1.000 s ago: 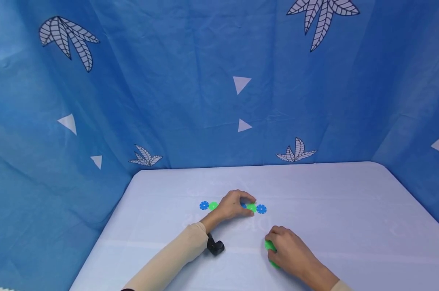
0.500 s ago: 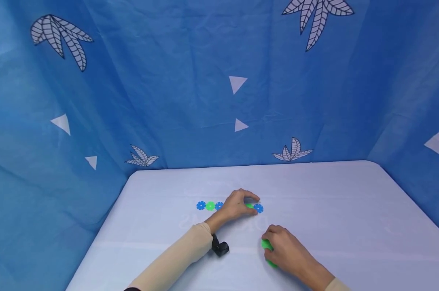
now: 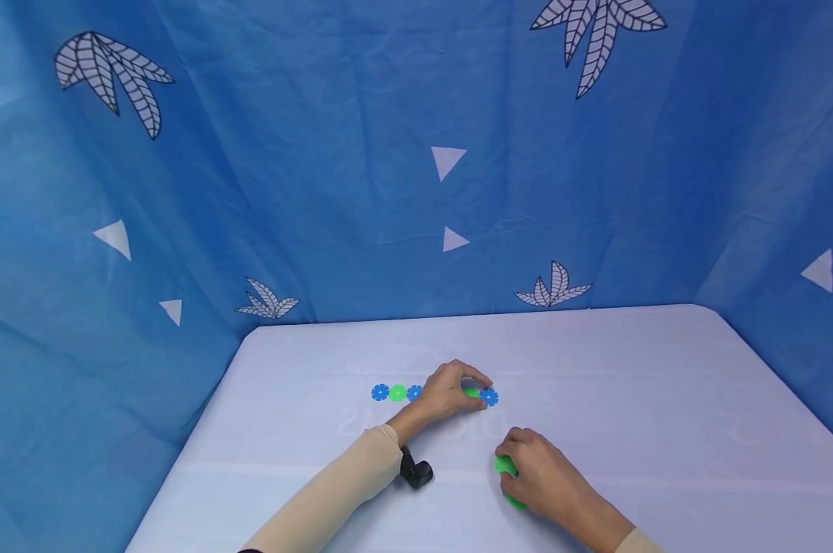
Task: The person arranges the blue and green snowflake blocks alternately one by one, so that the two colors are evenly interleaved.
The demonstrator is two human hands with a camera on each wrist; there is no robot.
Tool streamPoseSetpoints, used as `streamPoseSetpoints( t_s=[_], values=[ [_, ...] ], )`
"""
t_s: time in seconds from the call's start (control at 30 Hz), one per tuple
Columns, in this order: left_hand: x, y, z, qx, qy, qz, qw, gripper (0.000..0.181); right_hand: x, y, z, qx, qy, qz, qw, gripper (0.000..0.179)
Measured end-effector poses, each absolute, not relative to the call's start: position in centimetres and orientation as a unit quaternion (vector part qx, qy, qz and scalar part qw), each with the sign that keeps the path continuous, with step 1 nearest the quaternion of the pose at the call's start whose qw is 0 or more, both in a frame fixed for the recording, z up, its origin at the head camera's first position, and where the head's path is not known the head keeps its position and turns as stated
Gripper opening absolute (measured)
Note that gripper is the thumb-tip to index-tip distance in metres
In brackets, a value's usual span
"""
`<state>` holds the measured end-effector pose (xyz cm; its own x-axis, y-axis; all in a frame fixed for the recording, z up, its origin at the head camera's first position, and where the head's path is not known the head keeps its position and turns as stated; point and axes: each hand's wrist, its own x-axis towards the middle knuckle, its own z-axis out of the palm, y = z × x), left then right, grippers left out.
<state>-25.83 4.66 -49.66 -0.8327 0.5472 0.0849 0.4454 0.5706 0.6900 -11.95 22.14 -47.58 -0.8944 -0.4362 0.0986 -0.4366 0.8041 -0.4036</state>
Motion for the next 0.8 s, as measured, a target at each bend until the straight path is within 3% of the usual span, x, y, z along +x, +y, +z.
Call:
streamPoseSetpoints(
  t_s=[0.8],
  values=[
    [-25.9, 4.5, -49.7, 0.293, 0.889, 0.346, 0.066, 0.026, -14.0, 22.4, -47.8, 0.118, -0.966, 0.229, 0.031, 0.027]
  ],
)
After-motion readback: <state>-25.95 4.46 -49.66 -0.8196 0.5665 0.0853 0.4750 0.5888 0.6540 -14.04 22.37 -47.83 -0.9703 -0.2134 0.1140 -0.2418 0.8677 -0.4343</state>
